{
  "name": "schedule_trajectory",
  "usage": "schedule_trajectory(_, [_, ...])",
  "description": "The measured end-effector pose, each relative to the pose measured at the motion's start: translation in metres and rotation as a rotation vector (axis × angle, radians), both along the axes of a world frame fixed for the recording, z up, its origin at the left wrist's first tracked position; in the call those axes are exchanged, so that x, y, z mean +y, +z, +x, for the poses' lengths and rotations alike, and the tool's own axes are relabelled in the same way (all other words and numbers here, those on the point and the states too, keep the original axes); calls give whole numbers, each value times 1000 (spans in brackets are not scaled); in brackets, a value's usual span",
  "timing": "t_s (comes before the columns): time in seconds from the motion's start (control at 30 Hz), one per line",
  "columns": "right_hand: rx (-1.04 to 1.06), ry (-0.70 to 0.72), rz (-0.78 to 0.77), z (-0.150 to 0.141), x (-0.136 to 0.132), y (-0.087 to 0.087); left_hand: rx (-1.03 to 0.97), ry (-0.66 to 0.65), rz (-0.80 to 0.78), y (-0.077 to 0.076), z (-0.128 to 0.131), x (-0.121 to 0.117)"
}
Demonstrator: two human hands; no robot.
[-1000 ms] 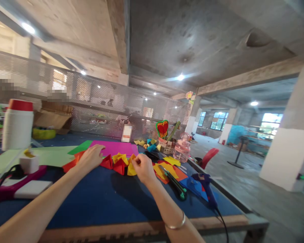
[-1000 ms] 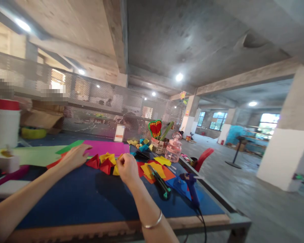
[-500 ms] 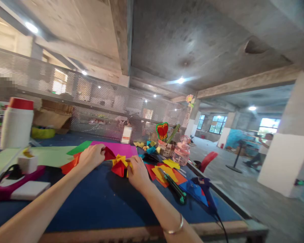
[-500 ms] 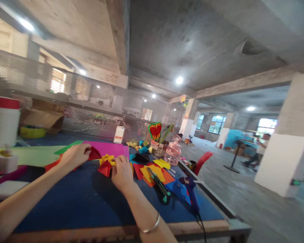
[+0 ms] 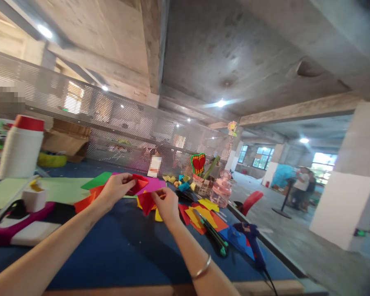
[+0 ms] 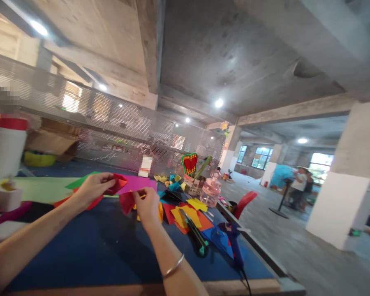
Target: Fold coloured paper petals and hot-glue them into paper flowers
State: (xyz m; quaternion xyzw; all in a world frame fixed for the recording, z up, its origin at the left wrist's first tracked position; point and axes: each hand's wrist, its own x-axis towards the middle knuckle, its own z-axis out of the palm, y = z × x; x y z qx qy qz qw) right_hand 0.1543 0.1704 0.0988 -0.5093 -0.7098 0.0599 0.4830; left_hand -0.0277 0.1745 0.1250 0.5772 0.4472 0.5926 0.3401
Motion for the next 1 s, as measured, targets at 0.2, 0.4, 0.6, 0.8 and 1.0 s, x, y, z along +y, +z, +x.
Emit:
schedule_trajectory(0.2, [224, 68, -185, 11, 3, -12, 407, -43, 115, -17, 16, -14])
schedule_trajectory(0.4, [355, 149, -176, 9, 3, -12, 656, 157, 372, -41, 28, -3])
schedule_trajectory(0.6, [350, 147, -109, 6, -1, -11, 659, 175, 293, -43, 28, -1])
schedule_trajectory(0.8, [416, 154, -37, 3, -1, -14, 363, 123, 49, -38, 35, -8])
schedule_trajectory(1.0, [610, 295, -160, -3, -2, -17, 313, 107, 52, -40, 34, -4])
